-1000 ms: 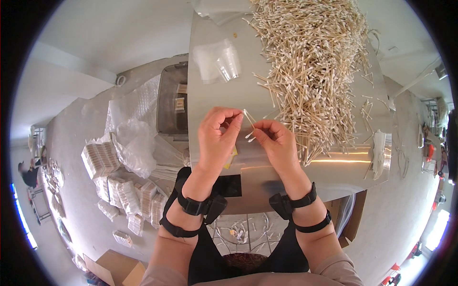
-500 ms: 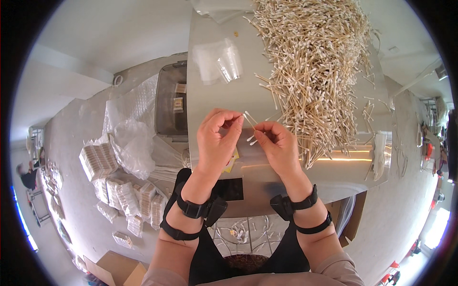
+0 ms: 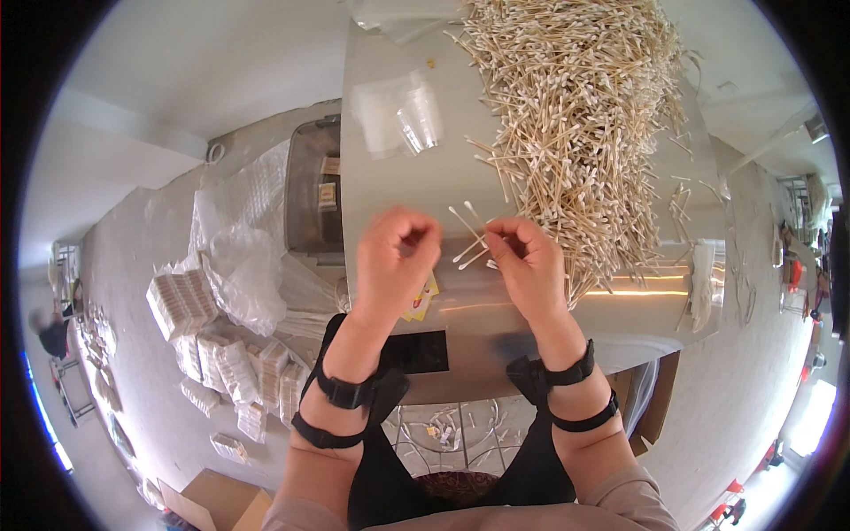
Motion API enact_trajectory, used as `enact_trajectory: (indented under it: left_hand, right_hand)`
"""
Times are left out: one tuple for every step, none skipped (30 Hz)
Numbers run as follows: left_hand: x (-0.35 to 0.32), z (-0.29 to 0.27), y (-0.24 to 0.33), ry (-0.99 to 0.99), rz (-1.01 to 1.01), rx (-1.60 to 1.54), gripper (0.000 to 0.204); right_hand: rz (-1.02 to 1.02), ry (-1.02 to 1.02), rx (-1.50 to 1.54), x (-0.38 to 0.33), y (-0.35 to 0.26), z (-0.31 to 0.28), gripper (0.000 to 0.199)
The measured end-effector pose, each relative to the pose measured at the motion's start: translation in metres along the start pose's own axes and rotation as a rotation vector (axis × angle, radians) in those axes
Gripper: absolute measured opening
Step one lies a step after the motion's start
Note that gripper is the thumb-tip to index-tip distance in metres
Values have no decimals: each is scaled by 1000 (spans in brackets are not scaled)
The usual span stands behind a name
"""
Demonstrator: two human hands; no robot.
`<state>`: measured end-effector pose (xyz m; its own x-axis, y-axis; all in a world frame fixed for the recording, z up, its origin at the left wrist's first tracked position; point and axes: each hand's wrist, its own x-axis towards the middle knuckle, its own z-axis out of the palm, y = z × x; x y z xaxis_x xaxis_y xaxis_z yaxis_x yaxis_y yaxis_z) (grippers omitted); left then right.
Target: Counting cotton swabs and placing them into small plastic bags.
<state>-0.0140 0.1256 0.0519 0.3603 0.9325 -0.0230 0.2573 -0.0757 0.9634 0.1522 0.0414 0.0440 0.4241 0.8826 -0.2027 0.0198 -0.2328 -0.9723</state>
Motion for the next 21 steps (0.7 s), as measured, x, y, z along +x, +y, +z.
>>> enact_trajectory:
  left_hand:
    - [-3, 0, 6, -7, 4, -7, 4]
    - [-11, -2, 12, -304, 54, 41, 3]
    - [-20, -1, 16, -602, 106, 88, 3]
    - [-32, 2, 20, -787, 140, 107, 6]
    - [-46, 5, 24, -968, 166, 134, 10]
    - [-58, 8, 33, -1153, 137, 190, 13]
    - [-76, 14, 26, -1312, 138, 248, 17]
    - [-91, 23, 24, -1452, 95, 249, 17]
    - [-102, 30, 23, -1590, 46, 254, 17]
    - [-111, 34, 17, -1587, 40, 261, 17]
    - [-118, 40, 11, -1599, 73, 229, 18]
    - [-125, 42, 7, -1610, 104, 198, 18]
    - [-127, 36, 12, -1400, 177, 183, 18]
    - [-115, 30, 27, -1400, 180, 192, 18]
    - [-98, 24, 40, -1341, 110, 79, 18]
    - [-80, 18, 47, -1276, 40, -32, 17]
    - [-67, 10, 42, -1101, 115, -32, 16]
    - [-52, 3, 34, -926, 189, -33, 16]
    - [-33, 1, 28, -738, 172, 106, 13]
    - [-11, 0, 21, -545, 150, 241, 11]
    - [15, -2, 18, -329, 331, 438, 8]
  right_hand:
    - [-141, 82, -224, 2, -3, -8, 9]
    - [-279, 160, -446, 5, -4, -15, 9]
    - [-277, 168, -451, 8, 2, -23, 9]
    - [-368, 199, -589, 11, 8, -30, 10]
    - [-460, 223, -718, 13, 12, -32, 12]
    - [-461, 225, -713, 14, 13, -32, 12]
    - [-490, 235, -765, 14, 15, -28, 14]
    - [-515, 248, -824, 13, 16, -28, 15]
    - [-516, 247, -815, 13, 14, -26, 15]
    - [-530, 246, -784, 12, 10, -23, 16]
    - [-544, 249, -760, 11, 8, -24, 17]
    - [-546, 250, -757, 10, 7, -26, 17]
    - [-520, 238, -719, 10, 7, -28, 18]
    - [-495, 228, -686, 9, 6, -31, 18]
    - [-499, 233, -680, 9, 5, -33, 18]
    - [-485, 228, -645, 8, 4, -35, 19]
    - [-471, 223, -606, 8, 2, -35, 20]
    - [-476, 227, -597, 8, 1, -37, 20]
    - [-483, 233, -589, 8, 1, -42, 20]
    - [-487, 235, -580, 8, 2, -46, 20]
    - [-486, 233, -567, 6, 1, -46, 20]
